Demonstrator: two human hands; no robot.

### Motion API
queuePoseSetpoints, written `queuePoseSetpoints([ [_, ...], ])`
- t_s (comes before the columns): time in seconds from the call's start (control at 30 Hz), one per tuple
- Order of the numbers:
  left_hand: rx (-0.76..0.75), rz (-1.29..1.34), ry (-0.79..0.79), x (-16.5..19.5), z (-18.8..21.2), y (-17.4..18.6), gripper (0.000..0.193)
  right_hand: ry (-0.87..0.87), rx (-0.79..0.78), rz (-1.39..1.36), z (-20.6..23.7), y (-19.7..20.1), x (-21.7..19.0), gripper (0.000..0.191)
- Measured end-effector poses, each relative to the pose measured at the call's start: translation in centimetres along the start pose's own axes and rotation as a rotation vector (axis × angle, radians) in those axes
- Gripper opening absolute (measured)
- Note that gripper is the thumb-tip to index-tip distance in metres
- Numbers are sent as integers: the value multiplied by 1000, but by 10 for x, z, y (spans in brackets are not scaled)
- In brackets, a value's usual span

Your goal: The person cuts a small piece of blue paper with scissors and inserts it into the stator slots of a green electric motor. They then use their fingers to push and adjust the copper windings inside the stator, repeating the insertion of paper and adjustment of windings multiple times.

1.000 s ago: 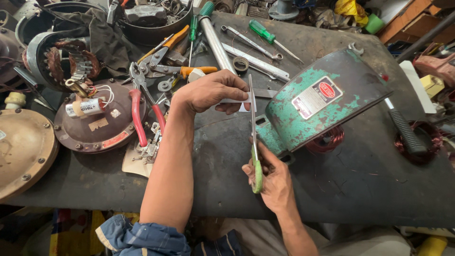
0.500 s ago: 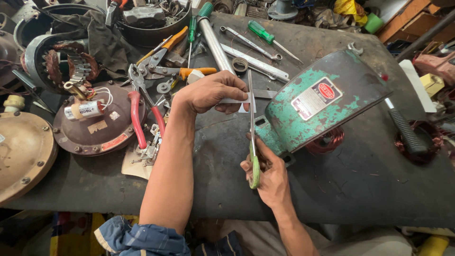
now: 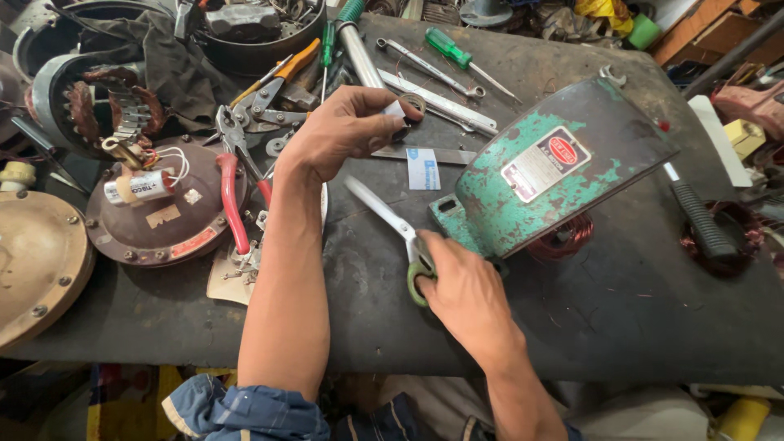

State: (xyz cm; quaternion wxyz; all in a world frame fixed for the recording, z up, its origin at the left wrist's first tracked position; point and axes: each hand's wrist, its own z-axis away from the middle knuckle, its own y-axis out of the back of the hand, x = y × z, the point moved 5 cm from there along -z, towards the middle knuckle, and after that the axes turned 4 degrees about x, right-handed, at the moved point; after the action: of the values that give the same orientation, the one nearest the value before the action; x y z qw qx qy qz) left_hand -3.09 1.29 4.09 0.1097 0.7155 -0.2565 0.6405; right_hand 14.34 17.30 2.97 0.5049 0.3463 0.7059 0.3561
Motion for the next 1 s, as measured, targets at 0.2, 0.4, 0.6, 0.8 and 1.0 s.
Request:
queuePoseSetpoints([
  [0.2,-277,-203,-76,11,7,-20,35,132,193,-9,-1,30,-22,36],
  [0.4,-659,-283,-173,14,21,-60,32,177,584,-99,22,84,-34,36],
  [0.6,-843,-271,-78,-4,21,-99,26,281,558,55,17,80,-34,26],
  [0.8,-861,-377,-78,-7,22,-107,31,246,581,57,23,77,-18,21],
  [1.0,-801,-452,5,-6,22,-104,30,225,582,54,25,75,-13,21],
])
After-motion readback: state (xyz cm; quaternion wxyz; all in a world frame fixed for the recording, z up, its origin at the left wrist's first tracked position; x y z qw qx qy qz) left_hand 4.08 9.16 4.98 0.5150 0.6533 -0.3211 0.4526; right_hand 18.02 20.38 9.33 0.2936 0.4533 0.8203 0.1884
